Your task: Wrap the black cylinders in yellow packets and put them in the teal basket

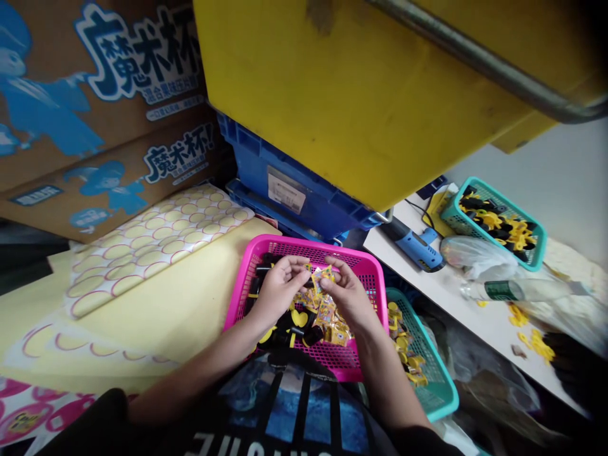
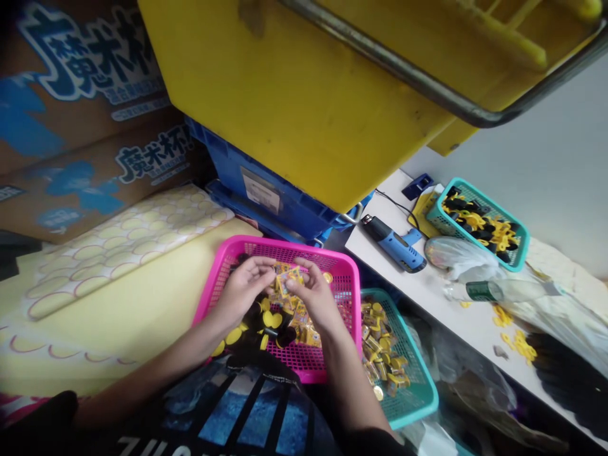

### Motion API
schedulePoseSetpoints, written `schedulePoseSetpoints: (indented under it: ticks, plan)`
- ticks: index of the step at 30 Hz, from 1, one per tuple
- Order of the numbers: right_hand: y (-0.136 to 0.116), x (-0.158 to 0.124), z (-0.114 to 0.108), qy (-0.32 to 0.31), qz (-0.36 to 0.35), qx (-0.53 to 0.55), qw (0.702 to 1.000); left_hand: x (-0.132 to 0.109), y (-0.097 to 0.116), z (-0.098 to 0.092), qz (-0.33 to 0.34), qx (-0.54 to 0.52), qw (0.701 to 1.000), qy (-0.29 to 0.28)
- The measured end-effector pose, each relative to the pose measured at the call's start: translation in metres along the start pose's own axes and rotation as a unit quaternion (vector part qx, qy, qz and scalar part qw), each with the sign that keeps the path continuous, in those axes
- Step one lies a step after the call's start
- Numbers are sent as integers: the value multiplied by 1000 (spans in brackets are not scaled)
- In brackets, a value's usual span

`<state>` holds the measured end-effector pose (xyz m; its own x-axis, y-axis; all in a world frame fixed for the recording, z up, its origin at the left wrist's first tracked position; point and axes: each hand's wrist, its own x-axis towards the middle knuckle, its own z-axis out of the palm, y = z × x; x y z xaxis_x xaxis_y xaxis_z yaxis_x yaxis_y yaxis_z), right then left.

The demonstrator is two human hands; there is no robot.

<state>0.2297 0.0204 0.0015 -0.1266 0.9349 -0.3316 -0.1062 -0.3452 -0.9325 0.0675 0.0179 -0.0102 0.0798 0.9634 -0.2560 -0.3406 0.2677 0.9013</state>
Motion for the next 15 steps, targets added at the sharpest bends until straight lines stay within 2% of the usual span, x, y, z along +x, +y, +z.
schedulePoseSetpoints:
  ticks: [5, 7, 9, 11, 13, 15]
  plan:
    - [-1, -2, 8, -28, -30, -87, 995, 0, -1, -7, -1, 23, 998, -59]
    - [-1, -2, 11, -24, -30, -79, 996, 0, -4, -5, 2, 5, 999, -35]
    - [2, -2, 13, -16, -13, -49, 999, -2, -6, -2, 23, -22, 999, 26]
    - [8, 0, 15, -7, 9, -17, 1000, -6, -8, 0, 44, -26, 997, 62]
    - [14, 1, 17, 17, 11, -9, 1000, -9, -8, 0, 46, -8, 997, 57]
    - [15, 3, 18, 43, -16, -58, 997, -9, -7, -1, 37, 2, 999, 33]
